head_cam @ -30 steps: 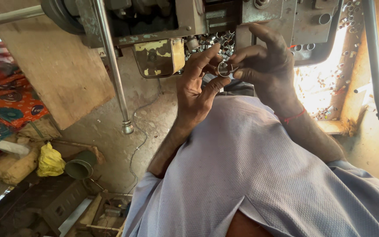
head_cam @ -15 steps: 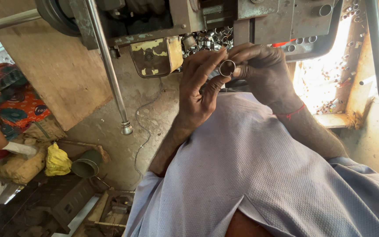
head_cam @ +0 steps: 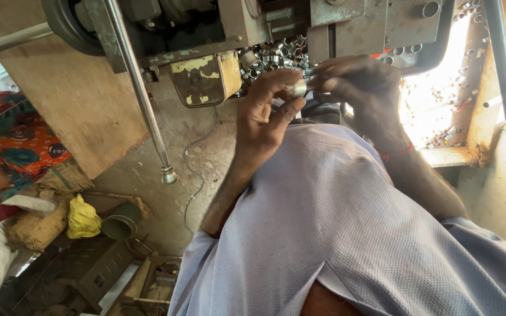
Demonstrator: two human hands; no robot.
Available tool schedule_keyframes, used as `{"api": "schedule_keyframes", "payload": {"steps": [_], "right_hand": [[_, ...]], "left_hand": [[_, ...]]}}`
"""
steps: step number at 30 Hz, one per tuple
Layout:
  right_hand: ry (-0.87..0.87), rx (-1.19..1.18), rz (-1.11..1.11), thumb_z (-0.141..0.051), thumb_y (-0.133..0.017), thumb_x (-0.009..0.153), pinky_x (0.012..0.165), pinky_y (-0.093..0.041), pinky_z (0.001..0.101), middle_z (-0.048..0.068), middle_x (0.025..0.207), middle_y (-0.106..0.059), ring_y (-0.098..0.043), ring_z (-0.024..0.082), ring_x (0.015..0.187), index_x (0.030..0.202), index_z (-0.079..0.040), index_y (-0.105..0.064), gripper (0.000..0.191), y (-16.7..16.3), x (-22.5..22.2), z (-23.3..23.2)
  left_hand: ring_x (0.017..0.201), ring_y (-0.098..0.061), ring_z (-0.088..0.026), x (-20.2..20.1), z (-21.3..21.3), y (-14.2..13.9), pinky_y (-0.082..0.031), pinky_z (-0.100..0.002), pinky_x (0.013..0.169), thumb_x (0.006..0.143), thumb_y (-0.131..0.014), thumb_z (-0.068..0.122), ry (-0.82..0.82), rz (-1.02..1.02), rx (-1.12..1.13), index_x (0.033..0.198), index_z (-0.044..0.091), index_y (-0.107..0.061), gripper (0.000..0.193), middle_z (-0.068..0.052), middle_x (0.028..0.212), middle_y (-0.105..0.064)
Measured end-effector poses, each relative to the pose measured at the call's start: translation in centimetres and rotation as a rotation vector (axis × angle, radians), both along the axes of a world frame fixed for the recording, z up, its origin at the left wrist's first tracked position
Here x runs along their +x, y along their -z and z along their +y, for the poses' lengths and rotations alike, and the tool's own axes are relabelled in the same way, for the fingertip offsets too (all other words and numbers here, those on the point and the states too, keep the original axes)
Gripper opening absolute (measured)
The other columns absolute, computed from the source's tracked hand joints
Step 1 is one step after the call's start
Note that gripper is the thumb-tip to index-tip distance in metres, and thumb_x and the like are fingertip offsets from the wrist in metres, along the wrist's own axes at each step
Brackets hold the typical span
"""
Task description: The person operates a machining tool to process metal tubes, inserting each piece into the chuck, using a lever to actuate the tool, and removing the finished parts.
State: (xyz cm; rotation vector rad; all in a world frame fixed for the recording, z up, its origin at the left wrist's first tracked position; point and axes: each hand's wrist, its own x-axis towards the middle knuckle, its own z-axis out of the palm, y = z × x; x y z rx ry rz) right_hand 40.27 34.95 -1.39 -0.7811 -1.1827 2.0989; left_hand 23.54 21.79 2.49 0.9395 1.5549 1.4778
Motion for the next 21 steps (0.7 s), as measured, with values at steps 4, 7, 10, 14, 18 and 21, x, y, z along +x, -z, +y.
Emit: {"api": "schedule_keyframes", "payload": {"steps": [4,7,10,14,18,21], "right_hand": [[0.354,0.307,-0.209,0.008,-0.066,0.103,0.084,-0.065,0.0338,0.021,0.109,-0.071,-0.075,0.027,0.099,0.115,0.003,-0.064,0.013,4.7,4.0,0.7],[0.610,0.213,-0.203,0.000,-0.065,0.110,0.062,-0.059,0.0313,0.019,0.100,-0.073,-0.069,0.022,0.073,0.114,0.002,-0.066,0.005,9.4,7.4,1.3],[0.741,0.000,-0.428,-0.007,-0.067,0.104,0.057,-0.054,0.0283,0.013,0.097,-0.072,-0.064,0.017,0.070,0.113,-0.002,-0.064,0.011,14.0,9.9,1.9],[0.614,-0.215,-0.448,-0.015,-0.061,0.101,0.064,-0.063,0.0294,0.009,0.101,-0.068,-0.072,0.018,0.081,0.122,-0.007,-0.058,0.022,18.4,10.2,2.4],[0.485,-0.271,-0.545,-0.016,-0.064,0.101,0.069,-0.064,0.0325,0.010,0.100,-0.068,-0.075,0.022,0.082,0.124,-0.003,-0.056,0.027,19.5,8.0,3.4],[0.397,-0.142,-0.705,-0.017,-0.066,0.100,0.066,-0.064,0.0336,0.011,0.098,-0.071,-0.077,0.021,0.079,0.118,-0.001,-0.059,0.025,19.4,6.1,4.5]], "left_hand": [[0.123,-0.067,-0.022,-0.4,-0.3,1.1,-0.059,-0.035,0.108,0.100,-0.073,-0.005,-0.056,-0.574,0.075,0.133,0.007,-0.065,0.036,-0.013,0.133,-0.068],[0.129,-0.067,-0.026,-0.8,-0.2,1.5,-0.060,-0.038,0.109,0.100,-0.069,-0.008,-0.077,-0.711,0.117,0.135,0.005,-0.064,0.038,-0.014,0.140,-0.066],[0.129,-0.067,-0.028,-1.0,-0.1,1.5,-0.060,-0.040,0.108,0.099,-0.070,-0.008,-0.082,-0.799,0.132,0.137,0.003,-0.063,0.040,-0.016,0.142,-0.065],[0.111,-0.067,-0.027,-1.0,-0.5,1.1,-0.057,-0.040,0.096,0.102,-0.074,0.002,-0.030,-0.900,0.163,0.143,0.003,-0.061,0.043,-0.017,0.130,-0.067],[0.110,-0.063,-0.026,-1.2,-1.8,0.6,-0.052,-0.041,0.097,0.103,-0.070,0.020,0.014,-0.971,0.139,0.148,0.006,-0.053,0.050,-0.014,0.124,-0.065],[0.105,-0.061,-0.025,-1.5,-3.0,0.8,-0.050,-0.042,0.094,0.108,-0.064,0.026,-0.019,-0.972,0.109,0.147,0.002,-0.053,0.047,-0.013,0.120,-0.064]]}}
